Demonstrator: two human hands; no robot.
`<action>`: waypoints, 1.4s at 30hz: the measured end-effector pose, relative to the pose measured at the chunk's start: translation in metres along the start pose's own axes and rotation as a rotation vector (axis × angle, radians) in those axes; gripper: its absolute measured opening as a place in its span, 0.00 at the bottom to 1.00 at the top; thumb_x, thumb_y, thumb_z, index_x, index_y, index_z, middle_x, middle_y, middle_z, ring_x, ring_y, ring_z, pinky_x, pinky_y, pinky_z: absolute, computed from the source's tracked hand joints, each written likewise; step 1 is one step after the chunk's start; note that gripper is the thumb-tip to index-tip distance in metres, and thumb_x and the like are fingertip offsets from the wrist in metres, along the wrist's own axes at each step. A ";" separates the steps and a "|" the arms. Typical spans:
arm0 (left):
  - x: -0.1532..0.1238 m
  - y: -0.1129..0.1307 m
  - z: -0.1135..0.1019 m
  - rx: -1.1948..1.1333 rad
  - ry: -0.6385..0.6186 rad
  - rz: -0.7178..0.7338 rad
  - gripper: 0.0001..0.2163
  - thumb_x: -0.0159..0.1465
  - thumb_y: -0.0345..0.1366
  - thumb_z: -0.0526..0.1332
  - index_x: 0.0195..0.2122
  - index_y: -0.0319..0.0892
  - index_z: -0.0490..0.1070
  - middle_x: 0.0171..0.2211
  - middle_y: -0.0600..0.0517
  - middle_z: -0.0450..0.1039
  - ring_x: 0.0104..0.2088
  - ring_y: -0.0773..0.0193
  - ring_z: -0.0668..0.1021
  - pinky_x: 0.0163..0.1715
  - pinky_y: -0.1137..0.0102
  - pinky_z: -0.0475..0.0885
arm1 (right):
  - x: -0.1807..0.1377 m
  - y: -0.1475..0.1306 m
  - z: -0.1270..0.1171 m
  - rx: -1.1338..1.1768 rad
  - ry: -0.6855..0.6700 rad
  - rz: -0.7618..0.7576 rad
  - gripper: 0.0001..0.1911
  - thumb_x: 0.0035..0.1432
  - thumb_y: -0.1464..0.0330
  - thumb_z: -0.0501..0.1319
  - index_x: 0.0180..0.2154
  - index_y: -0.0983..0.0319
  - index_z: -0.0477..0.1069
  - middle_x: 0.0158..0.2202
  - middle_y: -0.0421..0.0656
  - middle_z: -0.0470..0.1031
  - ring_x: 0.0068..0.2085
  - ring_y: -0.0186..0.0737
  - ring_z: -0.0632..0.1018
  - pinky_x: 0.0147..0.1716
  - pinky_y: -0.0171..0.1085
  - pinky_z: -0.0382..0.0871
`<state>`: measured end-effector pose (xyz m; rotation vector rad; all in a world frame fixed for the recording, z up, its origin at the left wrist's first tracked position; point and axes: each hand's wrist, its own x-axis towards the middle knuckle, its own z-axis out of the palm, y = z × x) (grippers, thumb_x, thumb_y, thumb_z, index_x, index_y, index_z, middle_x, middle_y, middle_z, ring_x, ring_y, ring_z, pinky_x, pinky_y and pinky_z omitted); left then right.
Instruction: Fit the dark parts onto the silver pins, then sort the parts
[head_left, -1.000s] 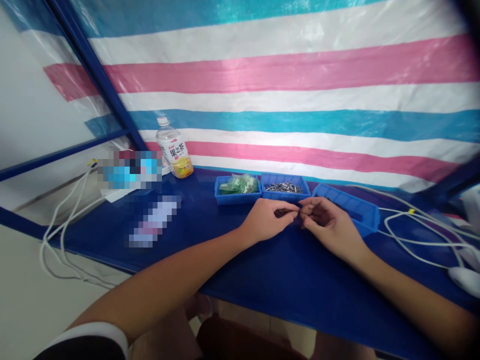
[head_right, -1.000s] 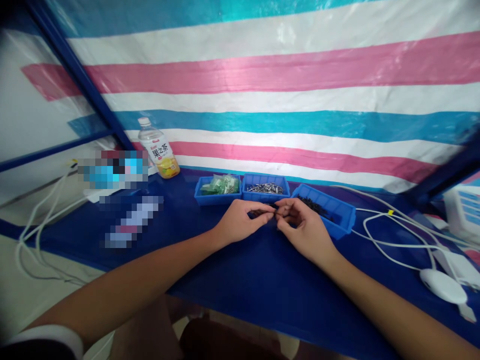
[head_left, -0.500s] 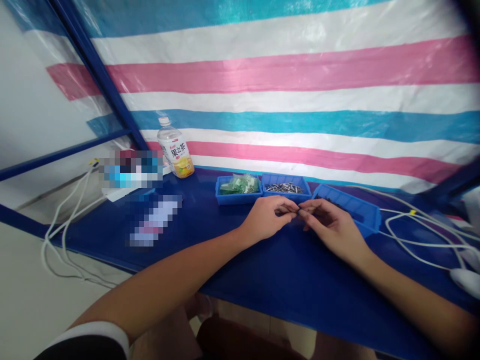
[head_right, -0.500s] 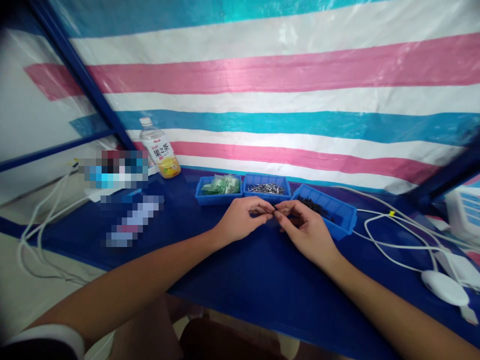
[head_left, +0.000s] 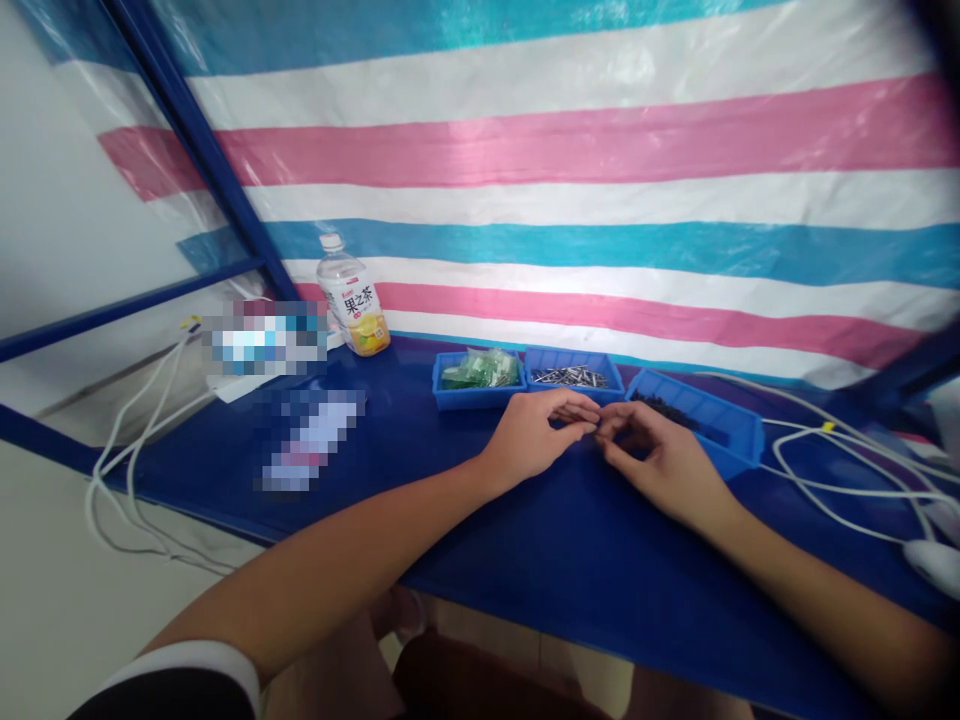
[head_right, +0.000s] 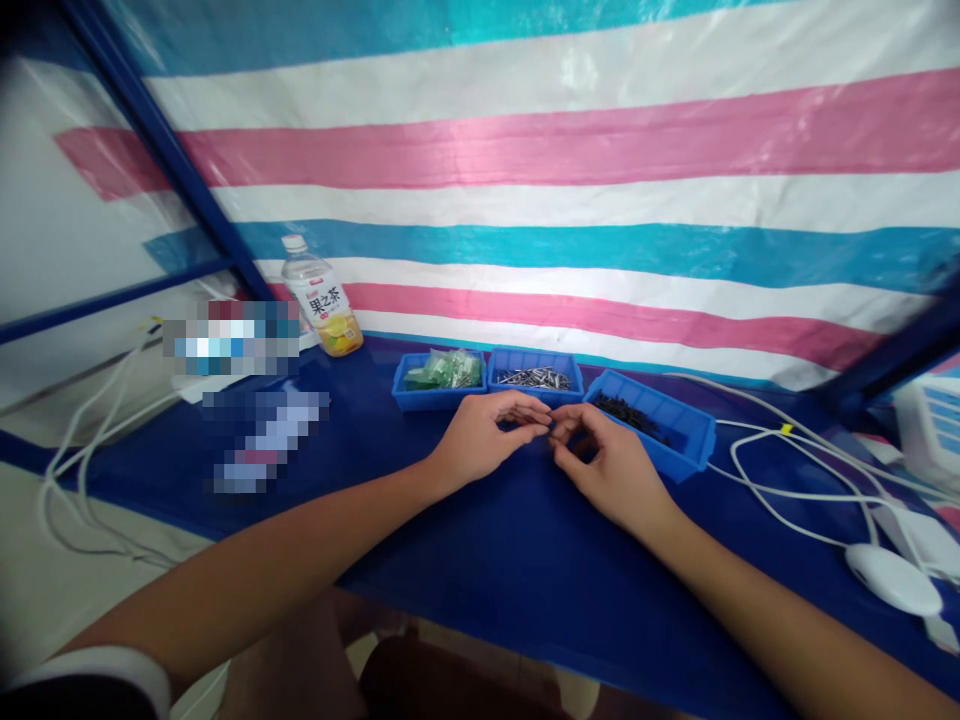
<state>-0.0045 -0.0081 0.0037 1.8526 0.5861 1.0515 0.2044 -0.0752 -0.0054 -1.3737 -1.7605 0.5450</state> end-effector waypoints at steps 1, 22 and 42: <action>0.000 0.000 0.000 -0.002 -0.010 0.001 0.13 0.64 0.24 0.68 0.49 0.40 0.82 0.44 0.46 0.87 0.45 0.60 0.88 0.52 0.64 0.83 | 0.000 0.000 0.001 0.004 -0.013 -0.007 0.10 0.65 0.66 0.66 0.48 0.55 0.74 0.42 0.43 0.82 0.39 0.44 0.83 0.41 0.44 0.79; 0.000 0.004 -0.002 0.036 0.059 -0.070 0.11 0.71 0.40 0.67 0.50 0.40 0.81 0.43 0.44 0.86 0.41 0.60 0.86 0.43 0.66 0.81 | 0.002 -0.005 -0.005 0.040 0.031 0.001 0.15 0.64 0.68 0.65 0.53 0.54 0.74 0.39 0.41 0.80 0.37 0.43 0.81 0.35 0.40 0.75; 0.000 -0.007 0.001 -0.046 0.003 -0.067 0.07 0.66 0.28 0.68 0.45 0.39 0.81 0.43 0.45 0.87 0.44 0.58 0.88 0.51 0.62 0.83 | 0.001 -0.003 -0.006 -0.058 0.029 -0.078 0.08 0.68 0.60 0.67 0.46 0.54 0.82 0.44 0.44 0.84 0.43 0.47 0.83 0.41 0.44 0.77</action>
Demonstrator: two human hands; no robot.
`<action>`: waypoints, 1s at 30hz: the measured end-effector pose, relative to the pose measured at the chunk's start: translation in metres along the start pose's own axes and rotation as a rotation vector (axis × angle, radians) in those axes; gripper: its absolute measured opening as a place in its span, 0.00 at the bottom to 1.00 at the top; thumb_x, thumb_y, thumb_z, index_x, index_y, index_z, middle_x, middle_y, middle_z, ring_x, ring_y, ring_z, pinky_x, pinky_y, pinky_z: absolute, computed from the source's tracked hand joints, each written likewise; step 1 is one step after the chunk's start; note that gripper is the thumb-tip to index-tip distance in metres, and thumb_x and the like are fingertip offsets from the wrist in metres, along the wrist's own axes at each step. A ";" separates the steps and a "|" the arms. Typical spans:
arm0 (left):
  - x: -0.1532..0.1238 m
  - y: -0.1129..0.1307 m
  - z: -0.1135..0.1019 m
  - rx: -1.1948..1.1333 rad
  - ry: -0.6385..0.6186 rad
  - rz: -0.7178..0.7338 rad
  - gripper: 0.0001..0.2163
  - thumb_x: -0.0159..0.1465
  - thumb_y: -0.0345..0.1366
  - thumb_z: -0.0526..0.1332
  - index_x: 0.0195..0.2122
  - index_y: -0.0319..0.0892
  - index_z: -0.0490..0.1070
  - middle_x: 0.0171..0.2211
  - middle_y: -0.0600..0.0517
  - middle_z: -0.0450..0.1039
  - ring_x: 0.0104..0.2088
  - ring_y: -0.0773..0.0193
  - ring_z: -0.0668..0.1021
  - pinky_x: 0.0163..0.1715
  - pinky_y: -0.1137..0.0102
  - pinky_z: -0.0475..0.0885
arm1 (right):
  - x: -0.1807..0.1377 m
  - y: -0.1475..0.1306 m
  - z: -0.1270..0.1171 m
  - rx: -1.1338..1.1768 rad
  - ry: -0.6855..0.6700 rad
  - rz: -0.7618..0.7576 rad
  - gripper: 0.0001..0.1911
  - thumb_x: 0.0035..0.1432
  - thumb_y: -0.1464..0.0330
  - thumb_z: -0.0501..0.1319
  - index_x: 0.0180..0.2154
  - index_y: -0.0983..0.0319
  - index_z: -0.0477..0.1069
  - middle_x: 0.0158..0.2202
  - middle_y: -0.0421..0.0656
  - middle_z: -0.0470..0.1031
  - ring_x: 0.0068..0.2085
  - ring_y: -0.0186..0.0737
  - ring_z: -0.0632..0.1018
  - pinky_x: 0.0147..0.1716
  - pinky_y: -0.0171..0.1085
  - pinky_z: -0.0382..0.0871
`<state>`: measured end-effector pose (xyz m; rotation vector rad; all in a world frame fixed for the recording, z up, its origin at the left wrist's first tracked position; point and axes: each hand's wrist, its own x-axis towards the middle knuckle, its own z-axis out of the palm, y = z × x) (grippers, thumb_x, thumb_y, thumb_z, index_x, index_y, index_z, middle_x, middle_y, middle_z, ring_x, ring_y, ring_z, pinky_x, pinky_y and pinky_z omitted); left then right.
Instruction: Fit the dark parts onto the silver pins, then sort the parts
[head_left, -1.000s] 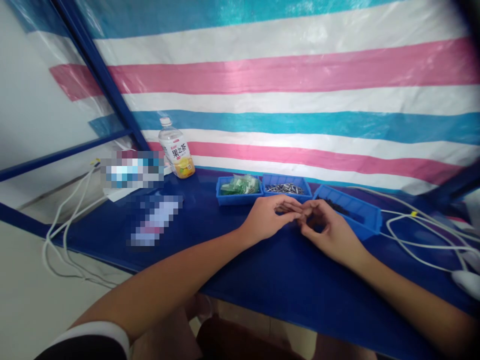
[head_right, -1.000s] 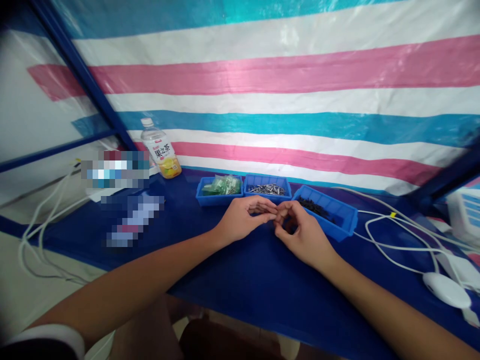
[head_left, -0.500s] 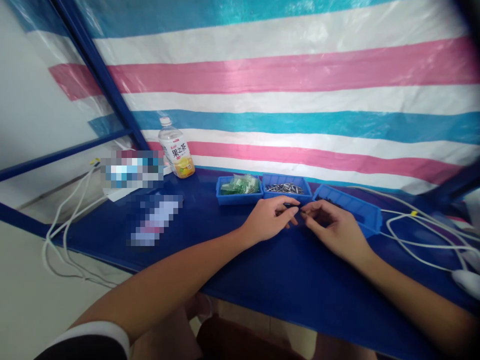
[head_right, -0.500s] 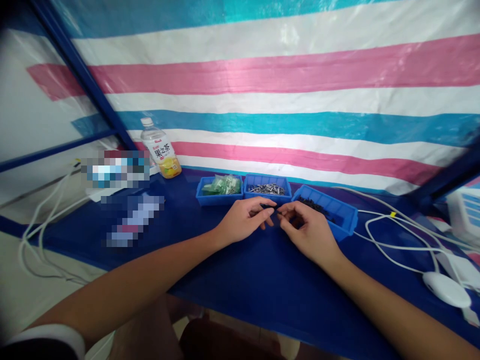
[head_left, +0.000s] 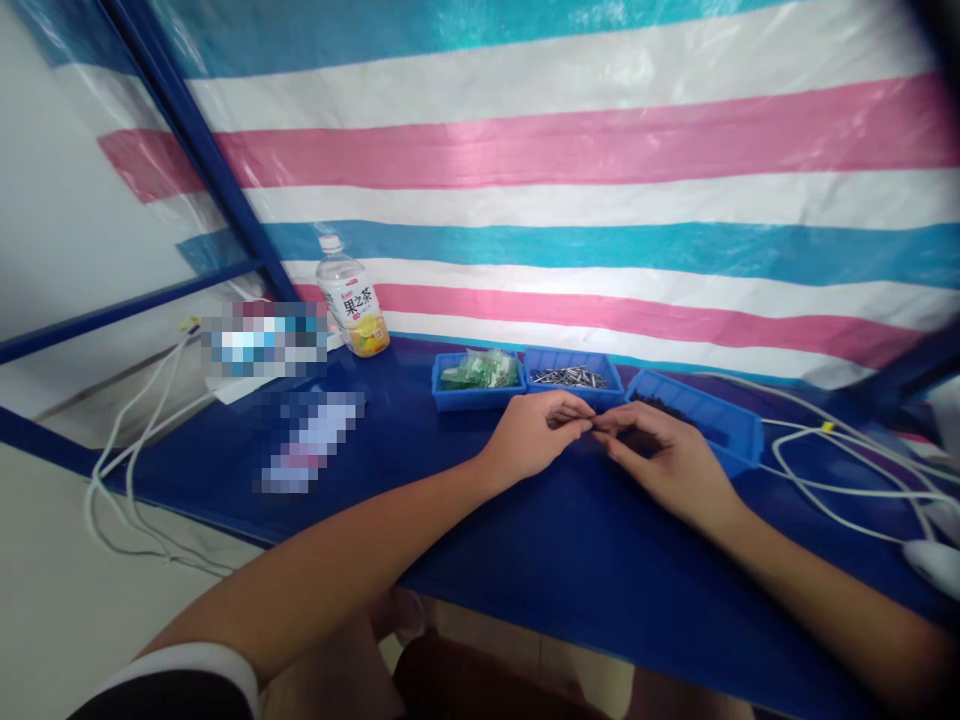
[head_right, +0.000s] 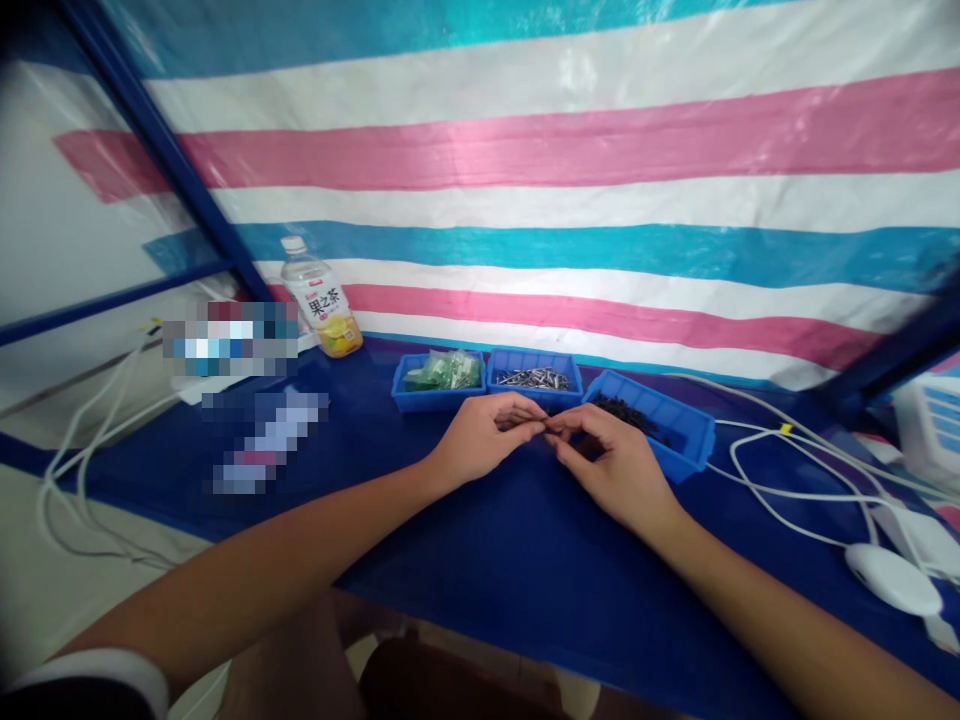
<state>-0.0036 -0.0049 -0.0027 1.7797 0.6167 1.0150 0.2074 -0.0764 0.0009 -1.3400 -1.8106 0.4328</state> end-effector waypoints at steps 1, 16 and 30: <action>0.000 -0.001 0.000 -0.025 0.014 -0.018 0.06 0.65 0.28 0.69 0.43 0.38 0.80 0.42 0.45 0.86 0.43 0.58 0.88 0.51 0.62 0.83 | 0.000 0.001 0.001 0.017 -0.004 0.014 0.09 0.68 0.59 0.67 0.46 0.54 0.82 0.44 0.44 0.84 0.43 0.47 0.84 0.41 0.44 0.77; 0.001 -0.001 0.001 -0.021 0.022 -0.013 0.14 0.62 0.25 0.70 0.50 0.39 0.80 0.43 0.44 0.86 0.42 0.59 0.88 0.49 0.61 0.84 | 0.000 -0.006 -0.002 -0.007 0.032 0.068 0.13 0.69 0.54 0.65 0.43 0.56 0.81 0.39 0.45 0.84 0.39 0.47 0.83 0.38 0.43 0.78; 0.000 0.013 0.000 -0.136 0.078 -0.062 0.14 0.75 0.41 0.63 0.55 0.38 0.78 0.50 0.40 0.84 0.46 0.58 0.87 0.47 0.64 0.83 | 0.001 -0.009 -0.005 0.120 -0.022 0.194 0.18 0.68 0.50 0.65 0.42 0.58 0.79 0.33 0.43 0.83 0.29 0.41 0.79 0.27 0.39 0.73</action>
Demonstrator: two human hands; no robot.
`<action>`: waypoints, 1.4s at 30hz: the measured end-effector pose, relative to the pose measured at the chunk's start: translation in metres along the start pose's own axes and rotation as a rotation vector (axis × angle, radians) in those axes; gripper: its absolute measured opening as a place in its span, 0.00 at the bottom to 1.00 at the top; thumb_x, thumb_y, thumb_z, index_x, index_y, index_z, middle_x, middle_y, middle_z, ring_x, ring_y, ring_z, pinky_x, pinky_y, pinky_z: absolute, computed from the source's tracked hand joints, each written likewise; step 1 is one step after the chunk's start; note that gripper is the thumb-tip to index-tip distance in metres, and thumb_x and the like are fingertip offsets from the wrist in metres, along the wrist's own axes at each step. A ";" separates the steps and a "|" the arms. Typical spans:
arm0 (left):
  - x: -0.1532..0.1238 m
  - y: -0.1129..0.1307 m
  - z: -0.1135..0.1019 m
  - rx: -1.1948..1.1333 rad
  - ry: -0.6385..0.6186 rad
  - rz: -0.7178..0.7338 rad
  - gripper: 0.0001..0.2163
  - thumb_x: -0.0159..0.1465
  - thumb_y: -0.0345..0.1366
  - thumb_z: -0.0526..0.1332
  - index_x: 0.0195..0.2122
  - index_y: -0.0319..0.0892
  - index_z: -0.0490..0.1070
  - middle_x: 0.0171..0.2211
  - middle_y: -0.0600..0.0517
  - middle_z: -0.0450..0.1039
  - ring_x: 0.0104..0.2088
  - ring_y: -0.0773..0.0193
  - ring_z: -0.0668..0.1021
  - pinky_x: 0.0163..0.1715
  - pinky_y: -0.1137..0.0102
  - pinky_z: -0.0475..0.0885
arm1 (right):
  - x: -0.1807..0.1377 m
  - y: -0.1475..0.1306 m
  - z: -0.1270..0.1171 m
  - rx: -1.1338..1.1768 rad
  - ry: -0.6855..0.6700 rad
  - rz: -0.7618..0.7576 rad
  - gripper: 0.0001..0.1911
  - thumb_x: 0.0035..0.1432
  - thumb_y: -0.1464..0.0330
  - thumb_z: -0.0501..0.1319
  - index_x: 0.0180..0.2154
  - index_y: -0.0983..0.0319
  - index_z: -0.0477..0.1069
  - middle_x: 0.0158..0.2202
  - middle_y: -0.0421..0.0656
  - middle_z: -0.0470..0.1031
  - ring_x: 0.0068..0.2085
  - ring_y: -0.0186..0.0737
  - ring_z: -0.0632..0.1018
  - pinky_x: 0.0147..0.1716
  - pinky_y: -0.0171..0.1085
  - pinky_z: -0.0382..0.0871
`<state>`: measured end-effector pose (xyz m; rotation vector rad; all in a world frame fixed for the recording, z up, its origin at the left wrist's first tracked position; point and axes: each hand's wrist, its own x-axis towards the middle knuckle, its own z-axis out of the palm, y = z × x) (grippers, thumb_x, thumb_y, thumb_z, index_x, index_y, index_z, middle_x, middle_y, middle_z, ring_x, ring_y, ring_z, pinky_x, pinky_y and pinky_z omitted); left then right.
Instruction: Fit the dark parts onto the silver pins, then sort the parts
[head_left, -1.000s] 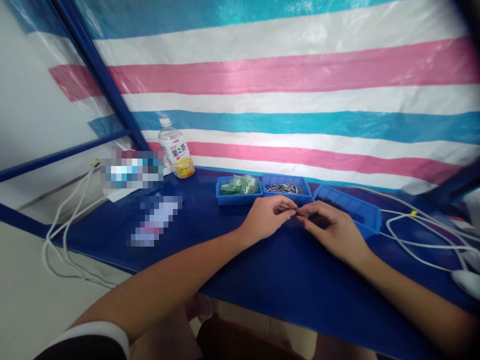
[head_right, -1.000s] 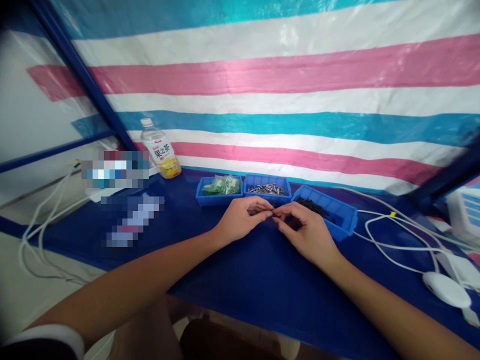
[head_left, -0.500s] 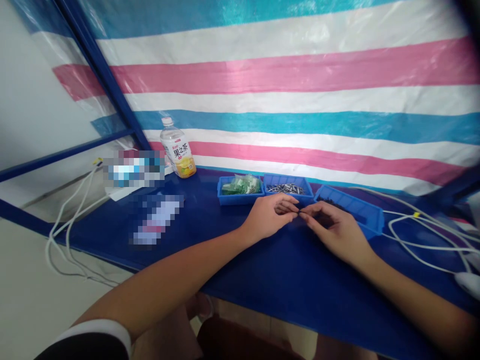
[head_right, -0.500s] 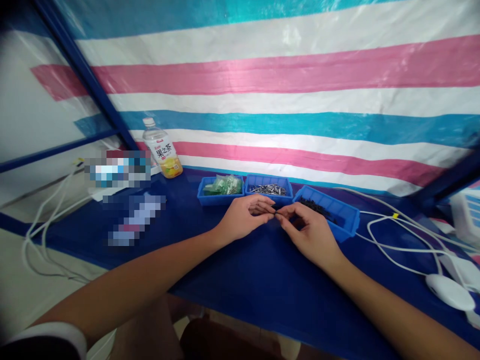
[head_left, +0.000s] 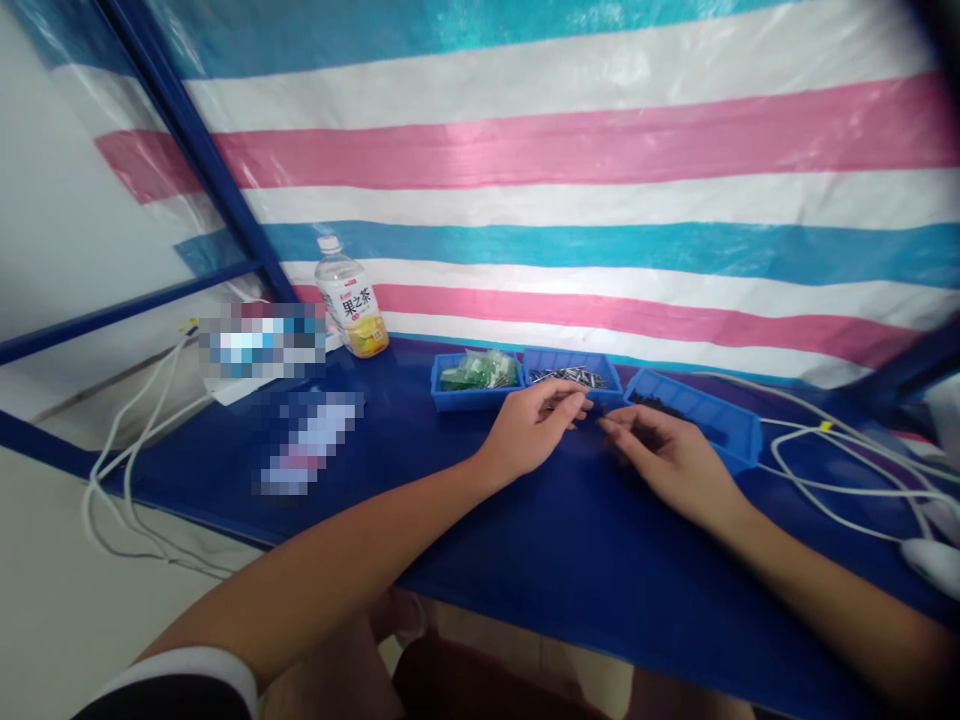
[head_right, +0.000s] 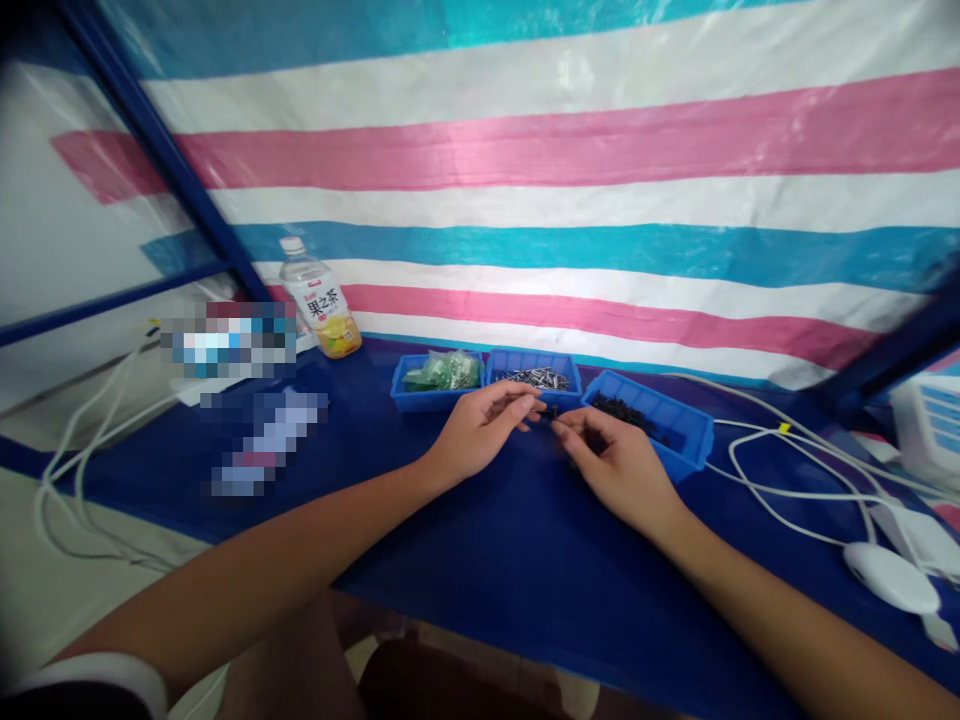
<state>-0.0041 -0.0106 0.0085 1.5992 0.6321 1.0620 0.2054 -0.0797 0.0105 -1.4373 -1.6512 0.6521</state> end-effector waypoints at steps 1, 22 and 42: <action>0.000 0.001 0.000 0.013 0.014 -0.008 0.14 0.75 0.41 0.62 0.54 0.38 0.78 0.49 0.40 0.85 0.45 0.59 0.86 0.45 0.66 0.82 | 0.000 -0.001 -0.001 0.089 0.039 0.039 0.19 0.68 0.49 0.66 0.42 0.58 0.78 0.31 0.43 0.82 0.27 0.39 0.78 0.24 0.37 0.71; 0.001 -0.012 -0.016 0.904 -0.218 0.344 0.16 0.72 0.26 0.57 0.56 0.40 0.78 0.56 0.44 0.81 0.57 0.52 0.81 0.61 0.56 0.75 | -0.006 -0.003 0.001 -0.183 -0.046 -0.065 0.22 0.73 0.48 0.58 0.33 0.56 0.76 0.23 0.38 0.75 0.24 0.39 0.75 0.25 0.39 0.67; -0.004 -0.010 -0.018 1.109 -0.299 0.270 0.18 0.70 0.24 0.57 0.59 0.39 0.77 0.57 0.43 0.80 0.55 0.50 0.80 0.57 0.56 0.78 | -0.005 0.000 0.002 -0.198 -0.092 -0.070 0.22 0.73 0.49 0.58 0.34 0.56 0.76 0.25 0.39 0.75 0.25 0.40 0.75 0.25 0.38 0.68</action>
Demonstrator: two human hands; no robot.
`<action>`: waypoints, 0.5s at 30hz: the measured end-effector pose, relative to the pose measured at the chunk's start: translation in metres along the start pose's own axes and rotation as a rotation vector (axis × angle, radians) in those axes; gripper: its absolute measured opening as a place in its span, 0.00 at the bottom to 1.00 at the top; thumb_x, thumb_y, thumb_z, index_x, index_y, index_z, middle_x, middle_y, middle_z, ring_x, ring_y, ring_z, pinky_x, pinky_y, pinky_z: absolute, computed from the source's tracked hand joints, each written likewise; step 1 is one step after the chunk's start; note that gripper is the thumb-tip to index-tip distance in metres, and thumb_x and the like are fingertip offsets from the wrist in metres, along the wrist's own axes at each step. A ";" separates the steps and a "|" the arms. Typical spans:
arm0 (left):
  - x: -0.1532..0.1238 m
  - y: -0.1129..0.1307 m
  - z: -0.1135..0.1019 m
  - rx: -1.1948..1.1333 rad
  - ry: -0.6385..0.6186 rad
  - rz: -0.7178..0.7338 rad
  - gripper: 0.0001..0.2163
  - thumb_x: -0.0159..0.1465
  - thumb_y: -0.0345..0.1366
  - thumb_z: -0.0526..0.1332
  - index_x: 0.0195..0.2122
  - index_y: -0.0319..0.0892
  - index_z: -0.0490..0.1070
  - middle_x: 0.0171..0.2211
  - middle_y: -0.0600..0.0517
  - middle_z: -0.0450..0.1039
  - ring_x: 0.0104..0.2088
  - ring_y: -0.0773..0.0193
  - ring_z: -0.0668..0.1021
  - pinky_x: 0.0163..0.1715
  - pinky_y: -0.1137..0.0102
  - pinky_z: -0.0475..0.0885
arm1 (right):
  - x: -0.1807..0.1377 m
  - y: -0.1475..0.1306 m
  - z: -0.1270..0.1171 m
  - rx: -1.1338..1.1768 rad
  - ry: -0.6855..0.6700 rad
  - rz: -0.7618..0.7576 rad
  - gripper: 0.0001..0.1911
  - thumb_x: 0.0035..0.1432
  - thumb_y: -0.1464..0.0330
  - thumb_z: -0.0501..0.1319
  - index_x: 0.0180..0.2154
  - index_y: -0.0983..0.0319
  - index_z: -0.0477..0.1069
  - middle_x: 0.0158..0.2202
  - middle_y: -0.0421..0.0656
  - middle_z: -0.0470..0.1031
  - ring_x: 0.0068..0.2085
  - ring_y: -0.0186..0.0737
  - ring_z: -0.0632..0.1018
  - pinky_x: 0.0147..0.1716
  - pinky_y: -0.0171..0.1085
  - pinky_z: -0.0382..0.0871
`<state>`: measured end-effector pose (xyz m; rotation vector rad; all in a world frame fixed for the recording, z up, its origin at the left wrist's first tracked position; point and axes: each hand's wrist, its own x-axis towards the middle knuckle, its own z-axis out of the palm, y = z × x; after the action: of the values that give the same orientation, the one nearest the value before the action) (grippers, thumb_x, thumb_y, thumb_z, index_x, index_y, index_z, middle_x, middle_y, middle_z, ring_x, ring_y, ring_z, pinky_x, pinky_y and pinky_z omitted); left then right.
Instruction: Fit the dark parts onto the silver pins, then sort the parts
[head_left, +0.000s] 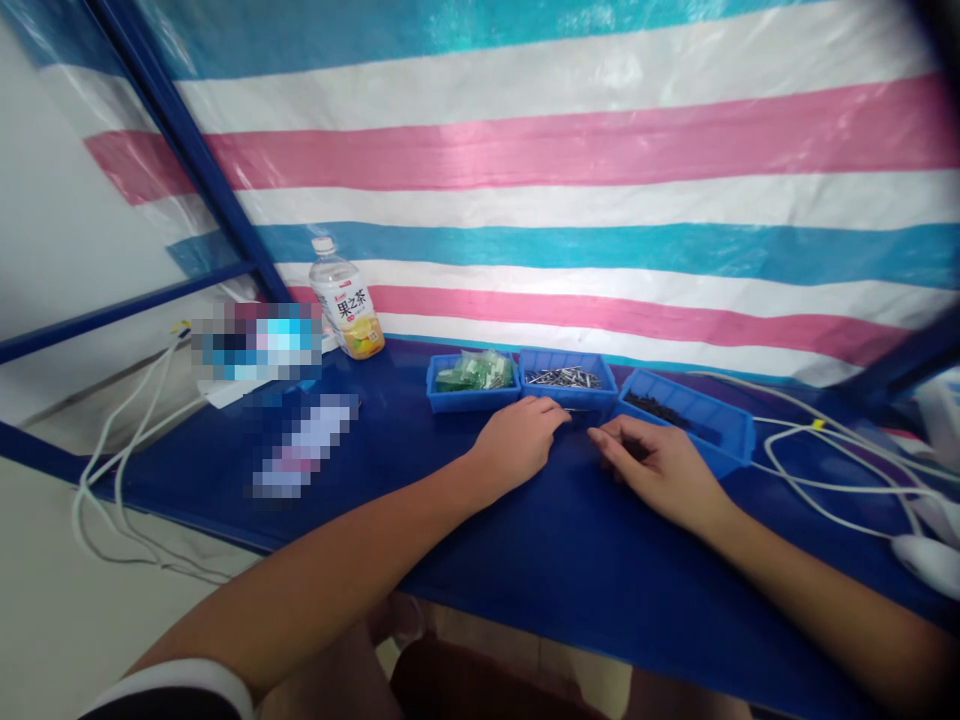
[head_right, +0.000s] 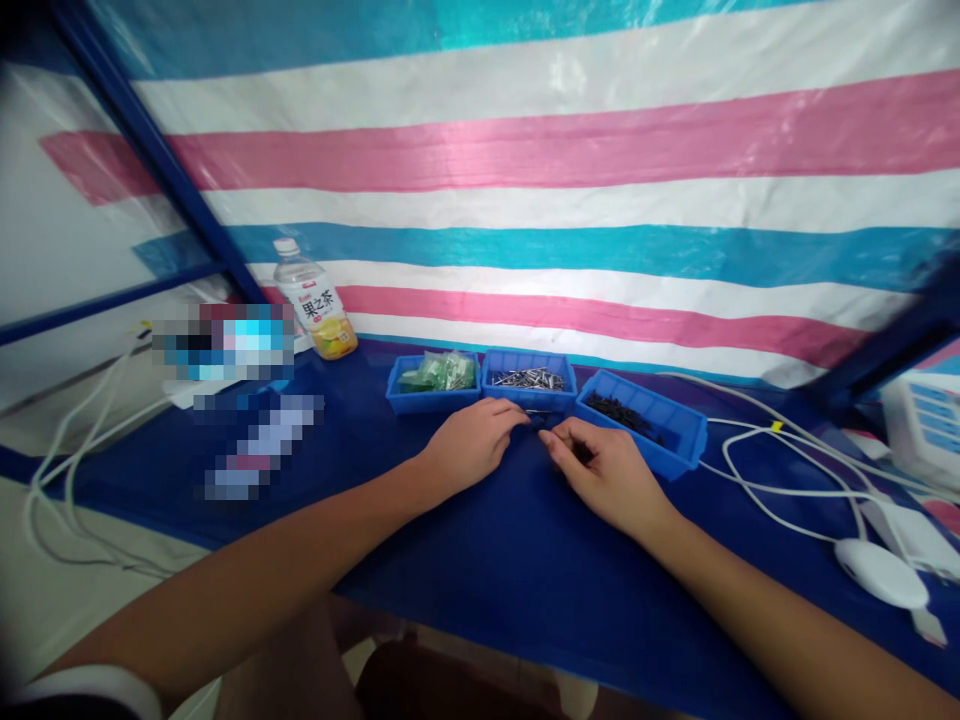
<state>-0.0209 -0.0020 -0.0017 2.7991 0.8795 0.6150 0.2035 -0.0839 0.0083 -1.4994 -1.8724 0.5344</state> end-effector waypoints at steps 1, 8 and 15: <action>0.000 -0.001 0.001 -0.020 -0.001 -0.002 0.18 0.70 0.24 0.57 0.58 0.40 0.77 0.57 0.44 0.80 0.55 0.51 0.81 0.56 0.57 0.79 | 0.000 0.000 0.000 -0.003 -0.001 0.001 0.22 0.73 0.49 0.58 0.34 0.56 0.76 0.25 0.39 0.75 0.25 0.40 0.75 0.25 0.38 0.67; 0.002 -0.005 0.005 -0.132 0.011 0.042 0.17 0.70 0.23 0.57 0.55 0.39 0.79 0.55 0.44 0.82 0.55 0.52 0.83 0.58 0.57 0.78 | 0.000 -0.002 -0.001 -0.008 0.001 0.001 0.21 0.73 0.50 0.58 0.34 0.57 0.76 0.24 0.39 0.75 0.26 0.39 0.75 0.26 0.38 0.67; 0.003 -0.004 0.010 -0.239 0.079 0.100 0.15 0.71 0.23 0.58 0.52 0.41 0.80 0.51 0.47 0.84 0.50 0.58 0.85 0.55 0.63 0.79 | 0.000 0.000 -0.002 -0.020 0.010 -0.010 0.21 0.73 0.51 0.58 0.33 0.57 0.75 0.24 0.38 0.75 0.25 0.38 0.74 0.25 0.38 0.67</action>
<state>-0.0163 0.0032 -0.0108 2.6296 0.6339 0.7931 0.2044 -0.0838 0.0096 -1.5023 -1.8816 0.5036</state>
